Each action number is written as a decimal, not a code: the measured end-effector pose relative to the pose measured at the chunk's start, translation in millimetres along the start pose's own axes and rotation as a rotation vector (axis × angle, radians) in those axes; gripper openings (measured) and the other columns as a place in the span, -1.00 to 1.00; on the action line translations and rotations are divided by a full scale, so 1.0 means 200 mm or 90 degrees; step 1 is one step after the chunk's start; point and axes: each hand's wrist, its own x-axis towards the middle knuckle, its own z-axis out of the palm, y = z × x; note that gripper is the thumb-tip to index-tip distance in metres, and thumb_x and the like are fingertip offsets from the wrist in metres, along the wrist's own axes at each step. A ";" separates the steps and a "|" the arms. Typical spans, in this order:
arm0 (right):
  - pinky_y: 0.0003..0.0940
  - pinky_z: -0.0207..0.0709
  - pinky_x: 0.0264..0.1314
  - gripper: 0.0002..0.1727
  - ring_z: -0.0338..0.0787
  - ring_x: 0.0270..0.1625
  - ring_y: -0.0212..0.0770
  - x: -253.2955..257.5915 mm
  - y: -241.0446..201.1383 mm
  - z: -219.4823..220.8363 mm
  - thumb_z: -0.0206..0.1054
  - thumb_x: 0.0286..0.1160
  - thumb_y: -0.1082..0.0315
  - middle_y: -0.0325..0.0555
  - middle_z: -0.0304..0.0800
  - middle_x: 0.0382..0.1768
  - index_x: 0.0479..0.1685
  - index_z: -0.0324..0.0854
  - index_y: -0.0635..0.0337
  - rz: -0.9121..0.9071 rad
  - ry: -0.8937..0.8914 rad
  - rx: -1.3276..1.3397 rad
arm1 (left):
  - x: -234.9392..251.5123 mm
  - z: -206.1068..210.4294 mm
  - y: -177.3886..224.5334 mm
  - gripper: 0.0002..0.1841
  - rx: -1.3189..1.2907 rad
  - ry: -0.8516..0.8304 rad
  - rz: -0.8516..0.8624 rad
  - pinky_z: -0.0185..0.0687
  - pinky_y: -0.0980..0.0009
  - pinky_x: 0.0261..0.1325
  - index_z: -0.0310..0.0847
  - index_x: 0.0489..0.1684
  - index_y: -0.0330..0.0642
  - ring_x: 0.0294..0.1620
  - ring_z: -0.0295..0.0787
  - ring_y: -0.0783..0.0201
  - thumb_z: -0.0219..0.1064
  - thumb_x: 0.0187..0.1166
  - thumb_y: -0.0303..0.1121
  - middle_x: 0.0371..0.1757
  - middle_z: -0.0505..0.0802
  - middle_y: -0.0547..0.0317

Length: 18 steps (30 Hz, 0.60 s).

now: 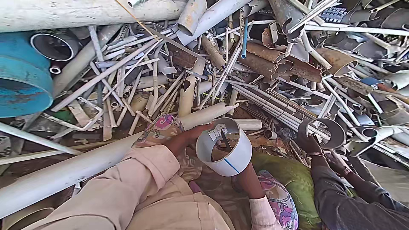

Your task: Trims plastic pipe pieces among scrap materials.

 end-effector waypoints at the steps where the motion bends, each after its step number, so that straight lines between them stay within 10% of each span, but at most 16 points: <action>1: 0.06 0.43 0.61 -0.61 0.75 0.41 0.20 0.01 0.00 -0.01 0.31 0.67 0.31 0.35 0.81 0.22 0.27 0.70 0.45 0.021 -0.032 -0.007 | 0.00 0.00 0.01 -0.48 -0.007 0.019 0.001 0.72 0.36 0.19 0.42 0.46 -0.16 0.08 0.80 0.36 -0.29 0.90 -0.02 0.06 0.82 0.16; 7: 0.26 0.48 0.48 -0.57 0.77 0.32 0.26 0.06 0.08 -0.01 0.04 0.89 0.21 0.31 0.80 0.19 0.43 0.63 0.29 0.109 -0.115 -0.044 | 0.02 -0.02 0.03 -0.45 -0.053 0.094 0.105 0.74 0.31 0.15 0.34 0.55 -0.17 0.04 0.82 0.28 -0.35 0.91 -0.03 0.07 0.82 0.08; 11: 0.27 0.56 0.24 -0.59 0.82 0.07 0.29 0.05 0.13 -0.06 0.07 0.90 0.22 0.35 0.81 -0.06 0.28 0.65 0.38 0.213 0.022 -0.003 | 0.02 -0.04 0.01 -0.46 -0.049 0.156 0.115 0.73 0.20 0.13 0.27 0.61 -0.15 0.05 0.79 0.16 -0.34 0.91 -0.03 0.14 0.76 0.00; 15: -0.42 0.53 -0.62 -0.68 0.56 -0.70 -0.40 0.00 0.25 -0.06 0.01 0.84 0.31 -0.25 0.64 -0.59 0.13 0.56 0.40 0.097 0.326 0.320 | 0.02 -0.02 0.00 -0.55 -0.128 0.225 0.140 0.72 0.22 0.14 0.23 0.61 -0.24 0.06 0.79 0.13 -0.17 0.90 -0.21 0.15 0.75 -0.08; 18: -0.59 0.63 -0.65 -0.73 0.67 -0.68 -0.54 -0.02 0.17 -0.04 -0.08 0.77 0.32 -0.44 0.75 -0.55 0.11 0.44 0.30 -0.082 0.397 0.500 | 0.05 -0.04 -0.01 -0.57 -0.202 0.290 0.189 0.70 0.25 0.10 0.21 0.63 -0.23 0.02 0.77 0.16 -0.15 0.88 -0.28 0.12 0.73 -0.06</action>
